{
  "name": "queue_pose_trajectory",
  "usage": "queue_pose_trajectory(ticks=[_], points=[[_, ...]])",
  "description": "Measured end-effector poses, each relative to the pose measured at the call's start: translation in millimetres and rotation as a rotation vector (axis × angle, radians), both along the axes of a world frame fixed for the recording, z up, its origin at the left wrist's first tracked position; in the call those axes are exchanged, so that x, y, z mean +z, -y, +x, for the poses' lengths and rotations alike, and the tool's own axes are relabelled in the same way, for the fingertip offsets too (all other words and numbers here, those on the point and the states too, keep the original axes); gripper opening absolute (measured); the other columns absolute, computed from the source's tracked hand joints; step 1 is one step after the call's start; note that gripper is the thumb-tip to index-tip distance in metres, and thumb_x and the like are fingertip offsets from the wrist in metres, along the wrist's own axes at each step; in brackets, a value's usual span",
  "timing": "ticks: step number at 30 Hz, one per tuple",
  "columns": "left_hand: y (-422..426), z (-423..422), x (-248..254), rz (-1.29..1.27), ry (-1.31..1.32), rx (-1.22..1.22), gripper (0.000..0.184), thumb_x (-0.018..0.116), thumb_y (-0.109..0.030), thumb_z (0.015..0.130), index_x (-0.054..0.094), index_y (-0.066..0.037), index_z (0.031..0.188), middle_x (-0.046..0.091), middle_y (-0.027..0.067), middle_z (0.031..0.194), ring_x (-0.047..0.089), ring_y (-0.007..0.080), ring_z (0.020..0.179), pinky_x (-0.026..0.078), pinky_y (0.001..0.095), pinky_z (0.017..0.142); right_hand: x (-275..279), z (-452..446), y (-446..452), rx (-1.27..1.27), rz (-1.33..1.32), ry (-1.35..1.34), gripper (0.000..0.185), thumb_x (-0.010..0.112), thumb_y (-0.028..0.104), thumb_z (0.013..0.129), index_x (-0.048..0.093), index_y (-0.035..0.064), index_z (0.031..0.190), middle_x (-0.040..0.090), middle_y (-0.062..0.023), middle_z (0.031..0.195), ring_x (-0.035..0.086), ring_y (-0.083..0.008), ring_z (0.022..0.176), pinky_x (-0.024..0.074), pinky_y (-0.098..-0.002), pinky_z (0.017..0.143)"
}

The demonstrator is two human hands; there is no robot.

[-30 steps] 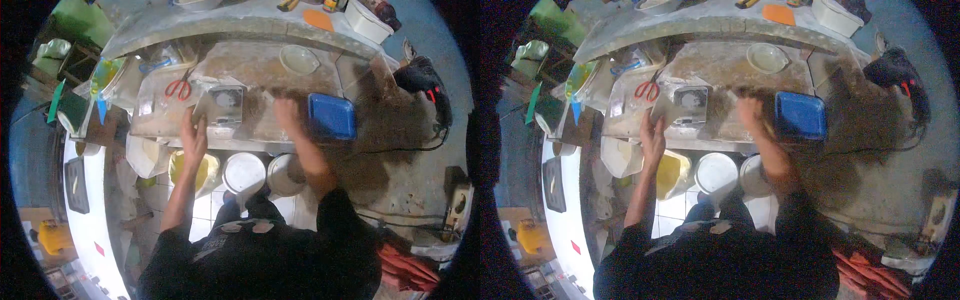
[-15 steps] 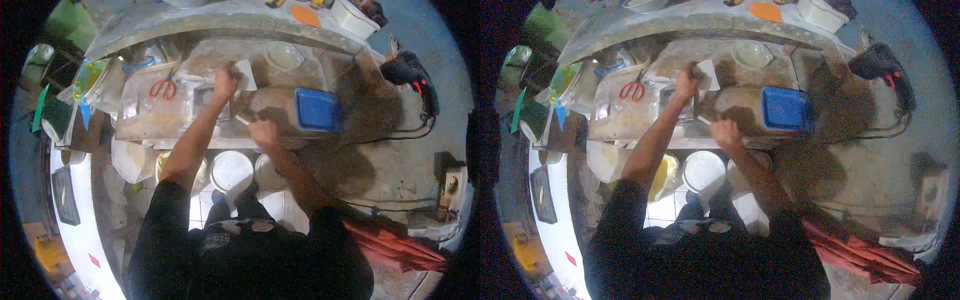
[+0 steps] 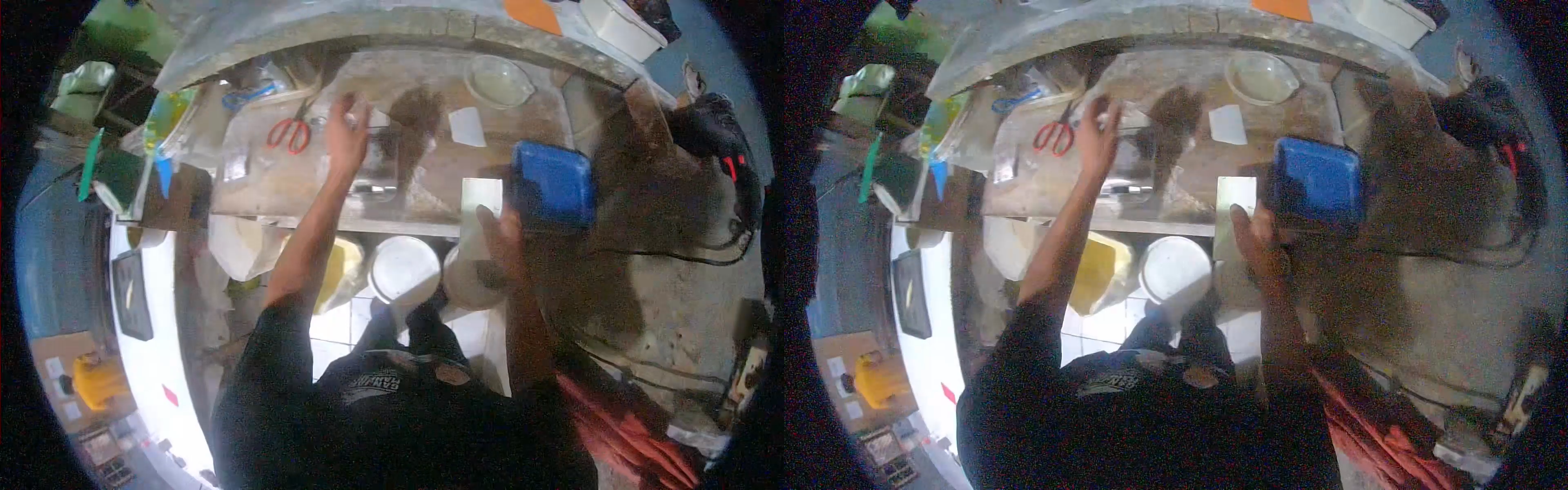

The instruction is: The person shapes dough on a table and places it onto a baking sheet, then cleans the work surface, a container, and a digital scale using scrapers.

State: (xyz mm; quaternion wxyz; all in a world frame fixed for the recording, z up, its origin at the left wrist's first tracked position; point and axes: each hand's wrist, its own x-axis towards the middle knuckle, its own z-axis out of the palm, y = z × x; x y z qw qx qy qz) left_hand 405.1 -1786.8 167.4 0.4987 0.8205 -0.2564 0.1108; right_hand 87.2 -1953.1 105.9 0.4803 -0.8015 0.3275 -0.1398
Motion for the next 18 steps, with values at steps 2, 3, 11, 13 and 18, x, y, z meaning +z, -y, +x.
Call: queue_pose_trajectory(ticks=[2, 3, 11, 13, 18], points=[[-58.5, -6.7, -3.0, -0.059, -0.225, 0.024, 0.054, 0.066, -0.035, 0.095, 0.055, 0.006, 0.129, 0.065, 0.0189, 0.121, 0.061, 0.0275, 0.112, 0.047, 0.0390, 0.096, 1.4, 24.3, -16.7, -0.013, 0.215, 0.180, 0.052, 0.065, 0.044, 0.093, 0.062, -0.0011, 0.117, 0.068, -0.0138, 0.096, 0.067, -0.0297, 0.096, 0.0532, -0.0453, 0.085], [-79.3, -10.4, -8.1, -0.147, -0.386, -0.015, 0.059, 0.066, -0.036, 0.095, 0.052, 0.007, 0.133, 0.063, 0.0217, 0.124, 0.060, 0.0304, 0.115, 0.046, 0.0389, 0.098, 20.2, 35.0, -25.0, -0.039, 0.692, 0.283, 0.046, 0.064, 0.041, 0.094, 0.063, 0.0023, 0.118, 0.069, -0.0117, 0.100, 0.067, -0.0281, 0.098, 0.0538, -0.0438, 0.086], [-111.5, 6.3, -84.4, -0.189, -0.807, 0.105, 0.054, 0.064, -0.044, 0.095, 0.060, 0.004, 0.119, 0.067, 0.0105, 0.099, 0.063, 0.0170, 0.088, 0.050, 0.0324, 0.075, -18.4, 136.5, -52.0, -0.011, 1.359, 0.456, 0.039, 0.067, 0.033, 0.092, 0.063, 0.0108, 0.123, 0.068, -0.0062, 0.112, 0.065, -0.0227, 0.103, 0.0507, -0.0396, 0.094], [-104.5, 9.0, -83.2, -0.195, -0.821, 0.063, 0.052, 0.064, -0.042, 0.096, 0.060, 0.005, 0.117, 0.067, 0.0101, 0.096, 0.063, 0.0175, 0.083, 0.050, 0.0318, 0.070, -22.2, 146.8, -54.4, -0.006, 1.342, 0.469, 0.039, 0.068, 0.033, 0.091, 0.063, 0.0109, 0.123, 0.068, -0.0063, 0.112, 0.065, -0.0229, 0.104, 0.0503, -0.0393, 0.095], [-93.4, 1.4, -66.3, -0.266, -0.919, -0.124, 0.046, 0.065, -0.036, 0.095, 0.063, 0.007, 0.113, 0.069, 0.0107, 0.088, 0.066, 0.0219, 0.069, 0.052, 0.0307, 0.059, 6.1, 148.4, -63.3, -0.117, 1.238, 0.303, 0.044, 0.068, 0.036, 0.091, 0.061, 0.0089, 0.126, 0.068, -0.0101, 0.116, 0.064, -0.0253, 0.109, 0.0494, -0.0426, 0.097]])
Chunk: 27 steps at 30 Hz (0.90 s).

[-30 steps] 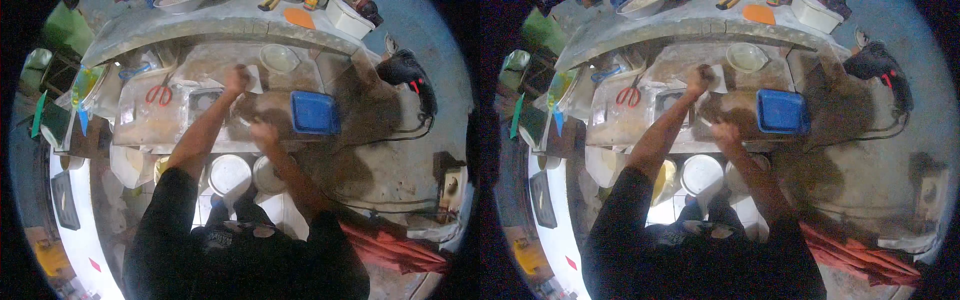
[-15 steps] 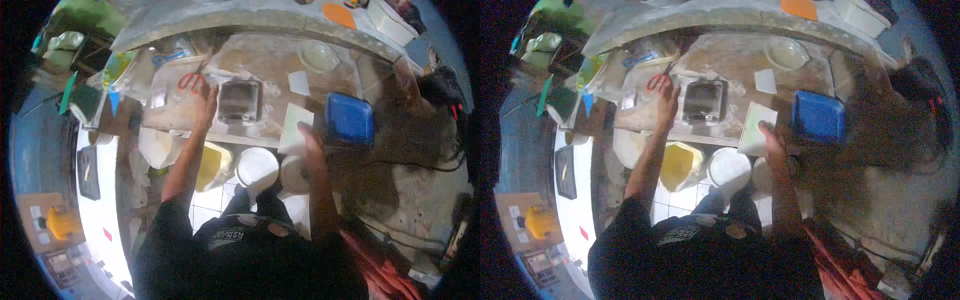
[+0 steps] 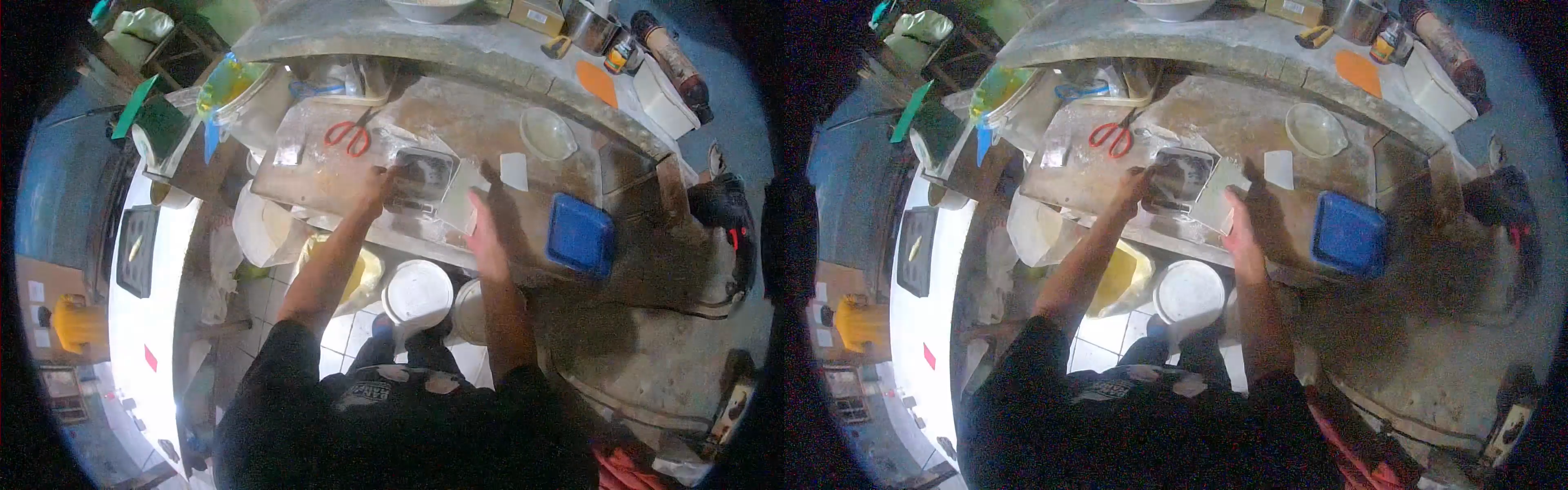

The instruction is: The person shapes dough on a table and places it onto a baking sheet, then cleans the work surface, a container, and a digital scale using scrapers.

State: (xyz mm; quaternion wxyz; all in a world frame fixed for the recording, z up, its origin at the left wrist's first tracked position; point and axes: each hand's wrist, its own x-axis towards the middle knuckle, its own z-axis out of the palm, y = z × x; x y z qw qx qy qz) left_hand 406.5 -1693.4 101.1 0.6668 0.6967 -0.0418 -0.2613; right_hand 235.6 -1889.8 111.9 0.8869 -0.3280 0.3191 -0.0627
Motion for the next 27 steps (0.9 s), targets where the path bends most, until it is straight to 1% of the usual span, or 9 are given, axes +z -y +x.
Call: queue_pose_trajectory(ticks=[2, 9, 13, 16, 20, 22, 24, 26, 27], points=[[6.6, -3.0, 2.1, -0.170, -0.228, -0.013, 0.037, 0.069, -0.025, 0.088, 0.069, 0.007, 0.105, 0.072, 0.0138, 0.092, 0.069, 0.0229, 0.073, 0.056, 0.0373, 0.059, -9.0, 9.4, -5.7, -0.037, -0.062, 0.073, 0.046, 0.069, 0.036, 0.090, 0.061, 0.0091, 0.127, 0.068, -0.0103, 0.116, 0.064, -0.0264, 0.110, 0.0495, -0.0437, 0.097], [2.5, 3.6, -11.1, -0.163, -0.103, -0.154, 0.030, 0.066, -0.023, 0.091, 0.069, 0.000, 0.110, 0.073, 0.0099, 0.094, 0.072, 0.0220, 0.077, 0.061, 0.0368, 0.067, -25.1, 14.3, 3.5, 0.007, 0.071, 0.109, 0.051, 0.070, 0.033, 0.090, 0.056, 0.0090, 0.132, 0.065, -0.0098, 0.120, 0.064, -0.0278, 0.108, 0.0497, -0.0461, 0.096], [-16.4, 19.1, -43.2, -0.091, 0.084, -0.091, 0.025, 0.057, -0.017, 0.095, 0.066, -0.005, 0.114, 0.069, 0.0056, 0.091, 0.065, 0.0201, 0.077, 0.053, 0.0341, 0.067, 37.9, 8.2, -20.2, 0.035, 0.012, 0.032, 0.050, 0.071, 0.033, 0.089, 0.057, 0.0087, 0.131, 0.066, -0.0090, 0.118, 0.064, -0.0267, 0.107, 0.0497, -0.0449, 0.096], [-59.3, 6.3, 2.8, -0.304, -0.034, -0.004, 0.033, 0.053, -0.021, 0.100, 0.056, -0.005, 0.128, 0.064, 0.0037, 0.097, 0.061, 0.0194, 0.079, 0.052, 0.0346, 0.071, 33.8, 18.9, -40.6, 0.059, 0.013, 0.120, 0.052, 0.073, 0.034, 0.088, 0.057, 0.0073, 0.130, 0.066, -0.0088, 0.117, 0.063, -0.0253, 0.106, 0.0498, -0.0427, 0.095], [-110.3, -37.8, 63.1, -0.471, -0.248, 0.129, 0.044, 0.050, -0.030, 0.104, 0.049, -0.005, 0.140, 0.059, 0.0078, 0.125, 0.057, 0.0203, 0.113, 0.045, 0.0374, 0.098, 27.8, 17.6, -74.2, 0.231, 0.027, 0.210, 0.051, 0.073, 0.043, 0.086, 0.062, 0.0061, 0.120, 0.068, -0.0088, 0.110, 0.065, -0.0229, 0.095, 0.0533, -0.0422, 0.087], [-135.1, -67.7, 74.2, -0.477, -0.307, 0.158, 0.047, 0.048, -0.034, 0.104, 0.047, -0.006, 0.142, 0.057, 0.0079, 0.131, 0.054, 0.0213, 0.119, 0.044, 0.0387, 0.103, 33.4, -1.1, -80.6, 0.336, -0.022, 0.217, 0.053, 0.074, 0.044, 0.085, 0.063, 0.0048, 0.118, 0.067, -0.0089, 0.108, 0.065, -0.0214, 0.091, 0.0534, -0.0398, 0.086], [-166.1, -91.4, 69.4, -0.492, -0.361, 0.205, 0.050, 0.047, -0.037, 0.105, 0.045, -0.006, 0.144, 0.055, 0.0079, 0.137, 0.052, 0.0222, 0.126, 0.042, 0.0400, 0.107, 36.7, -30.8, -51.8, 0.352, -0.515, 0.059, 0.054, 0.077, 0.044, 0.083, 0.064, 0.0008, 0.113, 0.067, -0.0081, 0.099, 0.063, -0.0168, 0.085, 0.0528, -0.0352, 0.078], [-199.3, -115.2, 54.3, -0.542, -0.378, 0.228, 0.058, 0.046, -0.045, 0.104, 0.040, -0.007, 0.148, 0.051, 0.0082, 0.143, 0.046, 0.0246, 0.134, 0.038, 0.0420, 0.113, 29.5, -47.9, 1.1, 0.114, -0.795, -0.188, 0.048, 0.079, 0.039, 0.083, 0.066, -0.0013, 0.104, 0.067, -0.0070, 0.089, 0.061, -0.0141, 0.084, 0.0511, -0.0352, 0.069], [-213.1, -125.7, 47.7, -0.547, -0.388, 0.242, 0.058, 0.046, -0.045, 0.104, 0.040, -0.007, 0.148, 0.051, 0.0082, 0.143, 0.046, 0.0246, 0.134, 0.038, 0.0420, 0.113, 28.2, -54.8, 35.3, 0.087, -1.035, -0.210, 0.048, 0.079, 0.035, 0.082, 0.063, -0.0015, 0.109, 0.068, -0.0120, 0.094, 0.064, -0.0200, 0.084, 0.0522, -0.0373, 0.073]])
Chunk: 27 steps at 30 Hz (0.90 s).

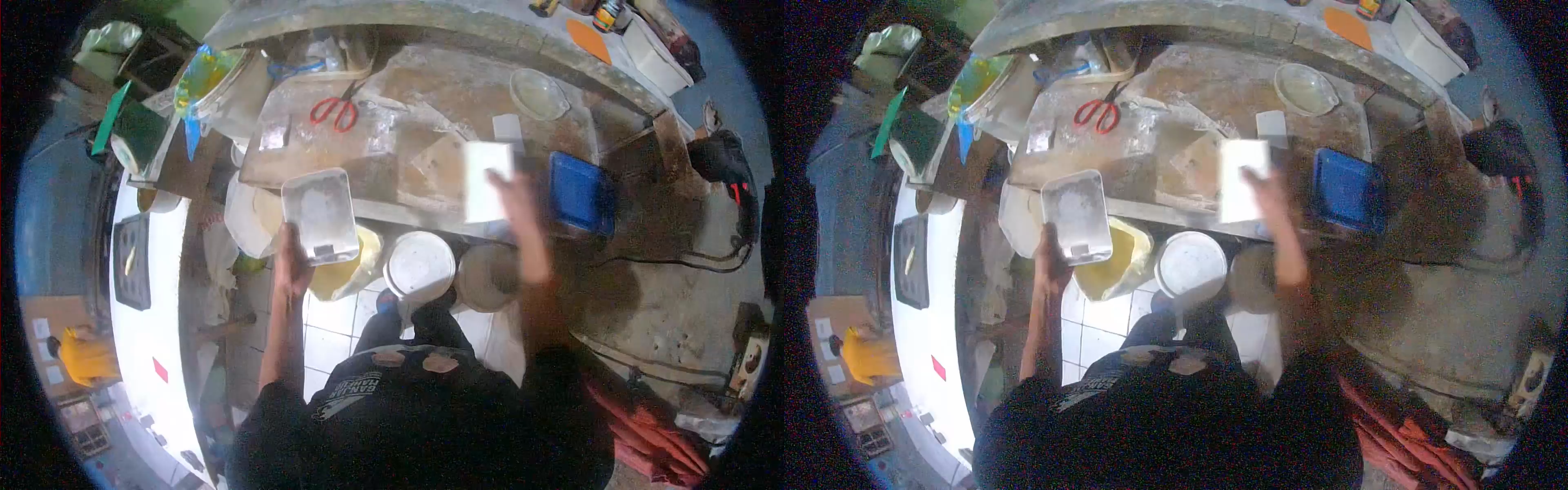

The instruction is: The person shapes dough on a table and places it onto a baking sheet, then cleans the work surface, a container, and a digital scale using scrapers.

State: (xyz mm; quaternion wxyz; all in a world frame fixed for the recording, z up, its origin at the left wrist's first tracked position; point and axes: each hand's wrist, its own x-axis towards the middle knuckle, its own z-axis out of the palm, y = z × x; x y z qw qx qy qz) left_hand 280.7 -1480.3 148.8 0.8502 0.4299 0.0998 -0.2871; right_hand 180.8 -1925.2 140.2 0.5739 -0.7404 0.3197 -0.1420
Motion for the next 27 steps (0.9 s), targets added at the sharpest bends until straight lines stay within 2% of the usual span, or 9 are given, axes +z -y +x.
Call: queue_pose_trajectory(ticks=[3, 10, 12, 14, 17, 21, 24, 26, 27], points=[[-21.6, -27.0, -13.4, 0.060, -0.023, 0.103, 0.061, 0.045, -0.049, 0.104, 0.037, -0.010, 0.150, 0.046, 0.0088, 0.148, 0.043, 0.0278, 0.136, 0.035, 0.0486, 0.114, 1.7, -0.5, 89.3, 0.044, -0.731, -0.205, 0.050, 0.078, 0.026, 0.082, 0.058, -0.0045, 0.116, 0.070, -0.0243, 0.104, 0.068, -0.0379, 0.093, 0.0535, -0.0448, 0.084], [-28.5, -49.2, -3.1, -0.114, -0.056, 0.189, 0.064, 0.047, -0.052, 0.102, 0.037, -0.013, 0.150, 0.042, 0.0092, 0.149, 0.043, 0.0298, 0.135, 0.035, 0.0567, 0.112, -4.9, 11.4, 95.8, 0.057, -0.736, -0.417, 0.053, 0.075, 0.022, 0.082, 0.054, -0.0022, 0.124, 0.066, -0.0285, 0.111, 0.063, -0.0443, 0.106, 0.0500, -0.0501, 0.093], [-30.2, -50.3, -2.0, -0.100, -0.078, 0.227, 0.062, 0.048, -0.051, 0.102, 0.039, -0.012, 0.149, 0.046, 0.0089, 0.146, 0.045, 0.0300, 0.133, 0.036, 0.0557, 0.111, -7.8, 19.8, 69.2, 0.100, -1.267, -0.284, 0.059, 0.076, 0.024, 0.081, 0.053, -0.0005, 0.130, 0.062, -0.0281, 0.121, 0.058, -0.0451, 0.114, 0.0471, -0.0495, 0.098], [-26.6, -55.5, 9.6, -0.088, -0.104, 0.257, 0.060, 0.047, -0.050, 0.102, 0.040, -0.011, 0.148, 0.047, 0.0087, 0.145, 0.046, 0.0297, 0.132, 0.037, 0.0547, 0.110, 3.6, 36.6, 28.6, 0.313, -0.676, -0.284, 0.078, 0.081, 0.031, 0.075, 0.048, -0.0031, 0.136, 0.056, -0.0287, 0.131, 0.054, -0.0459, 0.120, 0.0436, -0.0499, 0.102], [-23.8, -57.6, 9.7, -0.134, -0.105, 0.292, 0.058, 0.048, -0.048, 0.103, 0.043, -0.010, 0.146, 0.051, 0.0084, 0.143, 0.049, 0.0294, 0.130, 0.038, 0.0530, 0.110, -25.2, 51.6, -15.3, 0.252, -1.037, -0.189, 0.086, 0.083, 0.040, 0.069, 0.049, -0.0057, 0.133, 0.055, -0.0301, 0.130, 0.053, -0.0439, 0.125, 0.0440, -0.0465, 0.104], [-36.0, -60.0, -10.6, -0.370, -0.112, 0.281, 0.055, 0.049, -0.046, 0.102, 0.047, -0.009, 0.143, 0.054, 0.0095, 0.141, 0.051, 0.0296, 0.129, 0.039, 0.0520, 0.110, 1.3, 63.6, -28.0, 0.268, -0.785, -0.453, 0.096, 0.087, 0.043, 0.062, 0.048, -0.0088, 0.132, 0.061, -0.0288, 0.122, 0.056, -0.0406, 0.122, 0.0452, -0.0428, 0.104], [-36.6, -62.4, -0.2, -0.390, -0.098, 0.286, 0.053, 0.049, -0.046, 0.102, 0.049, -0.010, 0.142, 0.055, 0.0099, 0.141, 0.052, 0.0302, 0.128, 0.039, 0.0519, 0.110, -5.8, 86.3, -2.3, 0.291, -0.656, -0.293, 0.090, 0.086, 0.041, 0.065, 0.051, -0.0063, 0.133, 0.060, -0.0280, 0.123, 0.060, -0.0404, 0.115, 0.0473, -0.0449, 0.098], [-45.3, -61.3, -6.2, -0.418, -0.120, 0.285, 0.053, 0.049, -0.046, 0.103, 0.049, -0.010, 0.142, 0.056, 0.0097, 0.140, 0.053, 0.0302, 0.128, 0.039, 0.0516, 0.110, 12.5, 98.8, 2.5, 0.466, -0.615, -0.194, 0.056, 0.079, 0.031, 0.075, 0.062, -0.0006, 0.118, 0.062, -0.0249, 0.117, 0.062, -0.0405, 0.108, 0.0489, -0.0468, 0.091], [-48.6, -63.1, -9.6, -0.437, -0.141, 0.268, 0.053, 0.049, -0.046, 0.103, 0.050, -0.010, 0.142, 0.056, 0.0094, 0.140, 0.053, 0.0303, 0.128, 0.040, 0.0513, 0.109, 41.7, 90.1, -14.0, 0.472, -0.617, -0.204, 0.056, 0.079, 0.031, 0.075, 0.062, -0.0006, 0.118, 0.062, -0.0249, 0.117, 0.062, -0.0405, 0.108, 0.0489, -0.0468, 0.091]])
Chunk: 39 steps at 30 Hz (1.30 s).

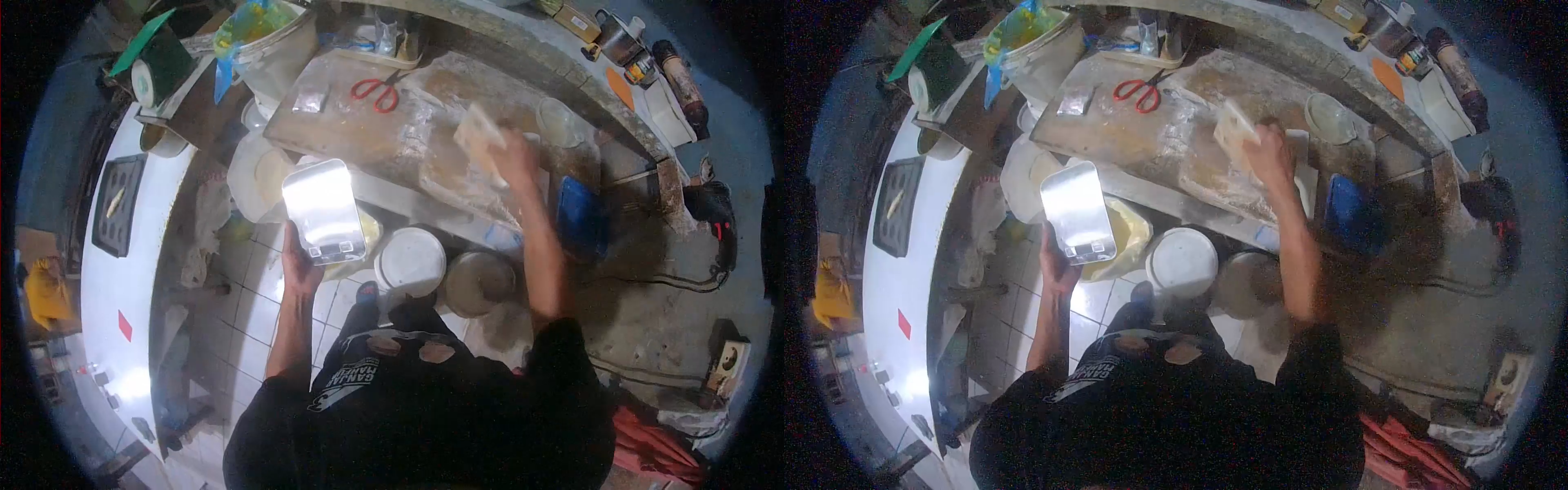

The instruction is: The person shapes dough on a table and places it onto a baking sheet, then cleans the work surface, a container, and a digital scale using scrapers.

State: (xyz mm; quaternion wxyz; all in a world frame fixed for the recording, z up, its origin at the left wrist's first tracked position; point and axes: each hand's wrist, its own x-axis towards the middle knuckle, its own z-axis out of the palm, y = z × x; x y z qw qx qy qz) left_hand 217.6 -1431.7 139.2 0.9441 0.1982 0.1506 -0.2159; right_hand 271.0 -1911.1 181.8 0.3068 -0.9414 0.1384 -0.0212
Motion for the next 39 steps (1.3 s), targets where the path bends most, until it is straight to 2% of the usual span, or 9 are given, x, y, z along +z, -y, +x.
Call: queue_pose_trajectory(ticks=[3, 6, 10, 13, 20, 23, 26, 29, 39], points=[[-2.6, -2.8, 8.0, 0.078, -0.026, 0.022, 0.052, 0.048, -0.046, 0.103, 0.050, -0.011, 0.142, 0.057, 0.0091, 0.140, 0.054, 0.0304, 0.127, 0.040, 0.0505, 0.109, 74.6, -14.6, -58.2, -0.062, -0.345, 0.484, 0.028, 0.061, 0.019, 0.090, 0.064, 0.0000, 0.110, 0.062, -0.0217, 0.102, 0.062, -0.0416, 0.098, 0.0487, -0.0504, 0.084], [-15.2, -4.1, -10.2, 0.043, -0.030, 0.004, 0.052, 0.047, -0.046, 0.103, 0.049, -0.012, 0.142, 0.056, 0.0090, 0.140, 0.054, 0.0304, 0.127, 0.040, 0.0501, 0.110, 33.6, -14.0, -68.6, 0.088, -0.531, -0.102, 0.027, 0.059, 0.019, 0.091, 0.066, 0.0017, 0.110, 0.061, -0.0205, 0.107, 0.061, -0.0408, 0.099, 0.0490, -0.0505, 0.085], [-17.7, -12.2, 8.0, 0.101, -0.056, 0.035, 0.051, 0.047, -0.045, 0.104, 0.049, -0.012, 0.143, 0.056, 0.0084, 0.141, 0.053, 0.0300, 0.128, 0.039, 0.0496, 0.110, 22.8, -12.2, -69.0, 0.013, -0.501, 0.408, 0.025, 0.059, 0.016, 0.091, 0.068, 0.0061, 0.112, 0.058, -0.0182, 0.110, 0.058, -0.0376, 0.111, 0.0479, -0.0509, 0.092], [-21.0, -6.7, 3.8, 0.101, -0.035, 0.005, 0.053, 0.047, -0.047, 0.103, 0.048, -0.013, 0.144, 0.055, 0.0080, 0.142, 0.053, 0.0299, 0.128, 0.040, 0.0495, 0.110, 15.7, -11.6, -64.2, 0.149, -0.646, 0.110, 0.024, 0.061, 0.017, 0.090, 0.067, 0.0039, 0.109, 0.058, -0.0201, 0.110, 0.057, -0.0400, 0.111, 0.0472, -0.0514, 0.092], [6.6, 8.4, -3.4, 0.080, -0.015, 0.039, 0.051, 0.054, -0.047, 0.100, 0.053, -0.013, 0.139, 0.060, 0.0063, 0.135, 0.056, 0.0280, 0.124, 0.045, 0.0481, 0.105, 20.1, -6.4, -80.2, 0.041, -0.580, 0.160, 0.031, 0.059, 0.024, 0.093, 0.063, -0.0028, 0.109, 0.060, -0.0239, 0.117, 0.057, -0.0427, 0.114, 0.0476, -0.0498, 0.092], [23.8, 16.7, 10.2, 0.058, -0.016, 0.012, 0.051, 0.050, -0.047, 0.102, 0.054, -0.009, 0.136, 0.063, 0.0097, 0.129, 0.061, 0.0284, 0.117, 0.049, 0.0466, 0.100, 66.0, -26.5, -119.7, -0.193, 0.131, 0.136, 0.042, 0.059, 0.036, 0.097, 0.062, -0.0009, 0.117, 0.064, -0.0247, 0.117, 0.063, -0.0388, 0.104, 0.0484, -0.0437, 0.089], [43.4, 24.6, 21.6, 0.059, -0.010, -0.013, 0.052, 0.048, -0.047, 0.103, 0.054, -0.005, 0.135, 0.062, 0.0115, 0.130, 0.060, 0.0279, 0.117, 0.047, 0.0454, 0.101, 19.6, -47.0, -160.0, -0.212, 0.882, 0.247, 0.055, 0.060, 0.043, 0.098, 0.056, 0.0021, 0.135, 0.065, -0.0088, 0.121, 0.058, -0.0171, 0.113, 0.0458, -0.0351, 0.097], [54.7, 28.4, 26.3, 0.078, 0.010, -0.045, 0.050, 0.046, -0.044, 0.105, 0.053, -0.005, 0.135, 0.061, 0.0109, 0.131, 0.059, 0.0272, 0.118, 0.046, 0.0445, 0.103, 22.4, -77.1, -207.8, -0.212, 1.189, 0.202, 0.053, 0.060, 0.038, 0.099, 0.053, -0.0001, 0.136, 0.062, -0.0097, 0.126, 0.061, -0.0177, 0.111, 0.0472, -0.0317, 0.097], [69.8, 21.9, 43.9, 0.280, 0.132, -0.092, 0.051, 0.048, -0.042, 0.104, 0.050, -0.004, 0.137, 0.056, 0.0098, 0.135, 0.055, 0.0248, 0.123, 0.041, 0.0421, 0.108, -1.1, -99.2, -206.0, -0.109, 1.302, 0.203, 0.059, 0.055, 0.048, 0.100, 0.055, 0.0000, 0.134, 0.060, -0.0091, 0.131, 0.054, -0.0170, 0.117, 0.0419, -0.0329, 0.101]])
